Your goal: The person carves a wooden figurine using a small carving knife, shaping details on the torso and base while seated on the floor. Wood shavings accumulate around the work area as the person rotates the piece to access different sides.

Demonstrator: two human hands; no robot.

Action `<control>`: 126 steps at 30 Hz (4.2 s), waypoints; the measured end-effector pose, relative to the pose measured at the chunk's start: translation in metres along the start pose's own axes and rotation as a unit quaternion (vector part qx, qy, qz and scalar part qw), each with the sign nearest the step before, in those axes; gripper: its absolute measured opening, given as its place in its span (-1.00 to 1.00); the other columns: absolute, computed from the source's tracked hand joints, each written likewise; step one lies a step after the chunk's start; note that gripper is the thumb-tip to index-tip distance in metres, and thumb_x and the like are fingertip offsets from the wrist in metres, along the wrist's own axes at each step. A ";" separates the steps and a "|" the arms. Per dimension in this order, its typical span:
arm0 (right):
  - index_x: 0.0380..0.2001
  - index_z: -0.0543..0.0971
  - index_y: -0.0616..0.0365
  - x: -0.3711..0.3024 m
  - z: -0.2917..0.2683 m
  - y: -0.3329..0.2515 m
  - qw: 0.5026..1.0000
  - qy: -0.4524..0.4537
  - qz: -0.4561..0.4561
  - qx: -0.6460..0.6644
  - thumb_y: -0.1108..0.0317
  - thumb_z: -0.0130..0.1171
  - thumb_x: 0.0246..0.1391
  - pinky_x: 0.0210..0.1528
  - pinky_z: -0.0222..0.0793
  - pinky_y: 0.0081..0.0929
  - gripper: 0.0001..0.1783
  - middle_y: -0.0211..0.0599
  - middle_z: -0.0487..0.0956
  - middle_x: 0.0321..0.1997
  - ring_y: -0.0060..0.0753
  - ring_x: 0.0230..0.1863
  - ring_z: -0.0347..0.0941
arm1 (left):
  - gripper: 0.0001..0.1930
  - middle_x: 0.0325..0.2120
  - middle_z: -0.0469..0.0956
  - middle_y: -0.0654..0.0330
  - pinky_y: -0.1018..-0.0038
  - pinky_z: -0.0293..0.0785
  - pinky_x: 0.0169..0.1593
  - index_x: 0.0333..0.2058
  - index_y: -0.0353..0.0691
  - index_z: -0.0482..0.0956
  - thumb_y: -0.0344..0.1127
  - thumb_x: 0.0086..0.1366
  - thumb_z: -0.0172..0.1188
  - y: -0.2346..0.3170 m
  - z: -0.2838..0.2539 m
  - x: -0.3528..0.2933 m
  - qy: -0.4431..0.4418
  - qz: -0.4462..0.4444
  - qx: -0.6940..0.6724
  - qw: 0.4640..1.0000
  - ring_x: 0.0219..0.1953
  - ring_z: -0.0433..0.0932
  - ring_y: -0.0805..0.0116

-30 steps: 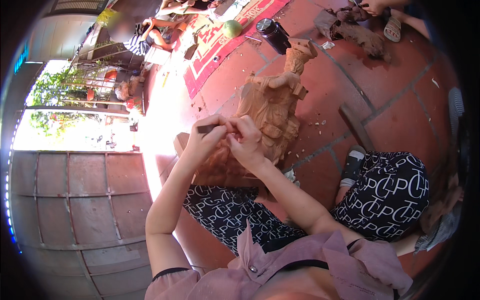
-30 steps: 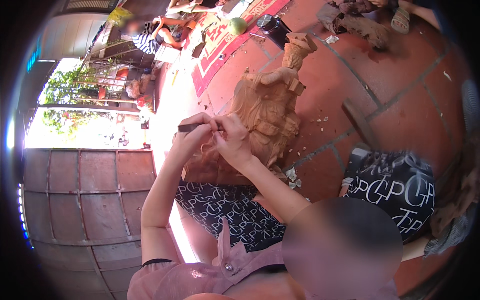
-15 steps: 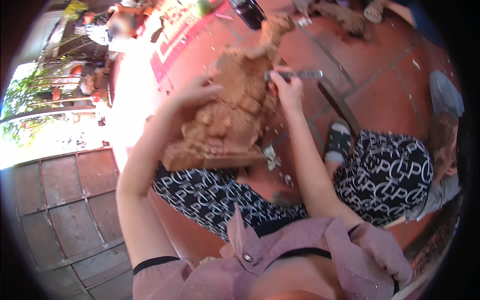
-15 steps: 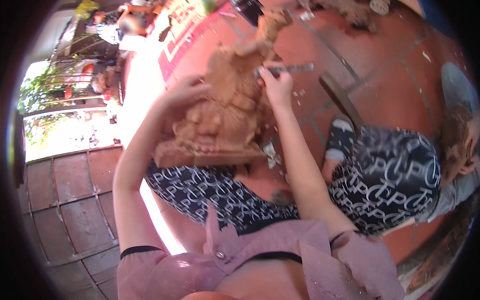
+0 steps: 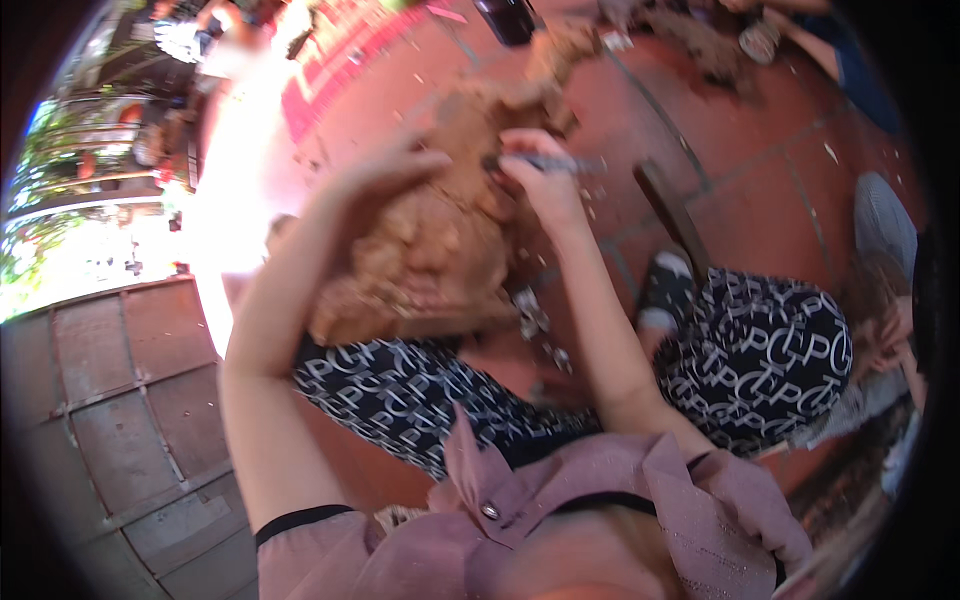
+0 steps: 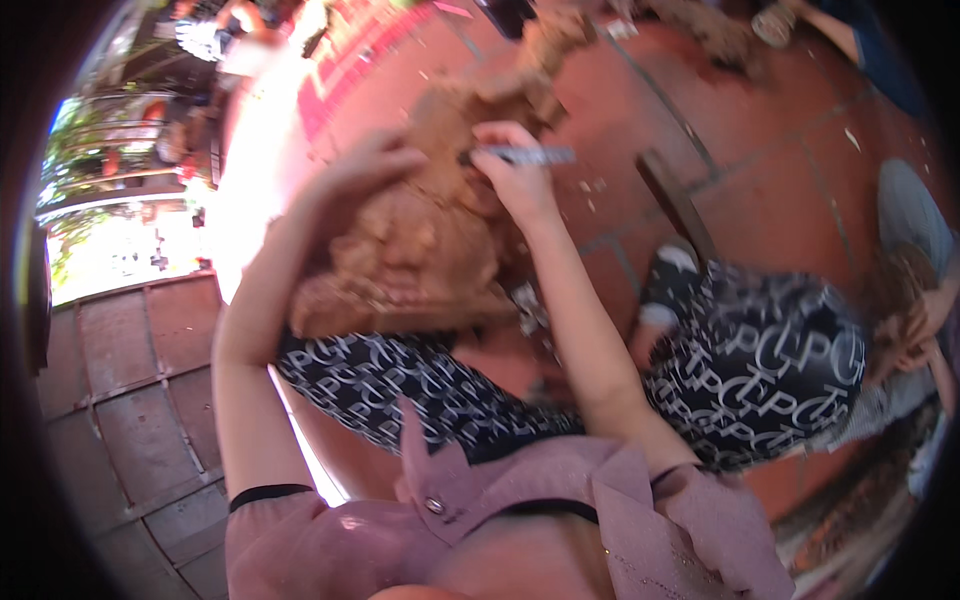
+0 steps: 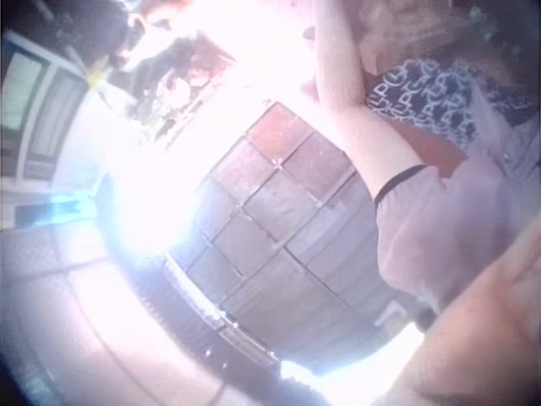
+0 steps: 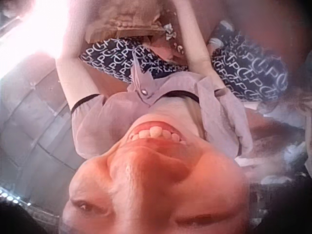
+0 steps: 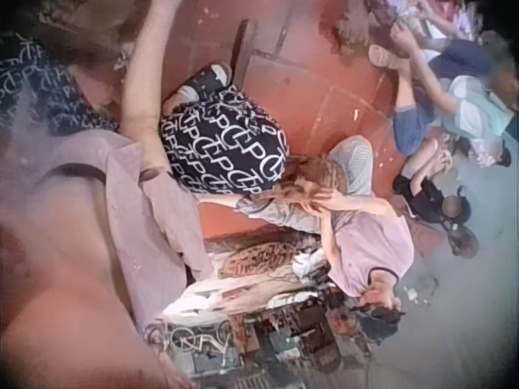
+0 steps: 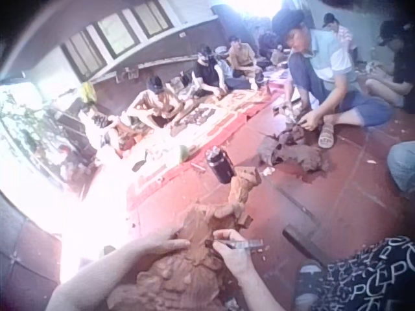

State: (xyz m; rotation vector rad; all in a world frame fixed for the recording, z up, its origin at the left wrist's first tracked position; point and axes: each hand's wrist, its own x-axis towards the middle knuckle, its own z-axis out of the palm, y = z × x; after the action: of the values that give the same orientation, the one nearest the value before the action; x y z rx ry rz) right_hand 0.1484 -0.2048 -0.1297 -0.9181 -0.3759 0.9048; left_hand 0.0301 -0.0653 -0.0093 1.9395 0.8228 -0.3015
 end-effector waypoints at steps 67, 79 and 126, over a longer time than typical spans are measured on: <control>-0.31 0.52 0.24 0.000 0.009 0.024 0.981 -0.037 0.096 0.165 0.57 0.24 -0.08 -0.51 0.52 -0.67 -0.80 -0.27 0.59 -0.44 -0.52 -0.51 0.55 | -0.70 -0.47 0.42 0.34 0.61 0.34 -0.35 -0.17 -0.33 0.47 -0.21 0.27 0.06 -0.007 -0.024 0.006 -0.030 -0.035 0.111 0.993 -0.44 0.35 0.59; -0.44 0.56 0.21 0.009 0.005 0.017 0.991 -0.036 0.036 0.121 0.54 0.29 -0.12 -0.73 0.33 -0.74 -0.88 -0.38 0.56 -0.61 -0.70 -0.68 0.44 | -0.64 -0.38 0.47 0.33 0.61 0.38 -0.29 -0.07 -0.32 0.46 -0.18 0.27 0.07 -0.010 -0.027 0.009 -0.026 -0.033 0.129 0.991 -0.37 0.39 0.59; -0.33 0.53 0.20 -0.009 -0.020 -0.078 0.995 0.065 -0.033 0.070 0.35 0.21 0.03 -0.55 0.39 -0.70 -0.83 -0.41 0.51 -0.49 -0.64 -0.60 0.42 | -0.19 -0.06 0.43 -0.20 0.22 0.36 0.03 0.06 -0.44 0.23 -0.02 -0.05 0.34 0.017 0.015 0.011 0.165 0.004 0.328 0.930 -0.01 0.44 -0.06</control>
State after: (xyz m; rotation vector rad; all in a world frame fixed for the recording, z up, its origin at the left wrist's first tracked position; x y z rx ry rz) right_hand 0.1953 -0.2450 -0.0772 -0.8253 -0.2279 0.7957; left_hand 0.0514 -0.0787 -0.0115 2.6729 1.0153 -0.2694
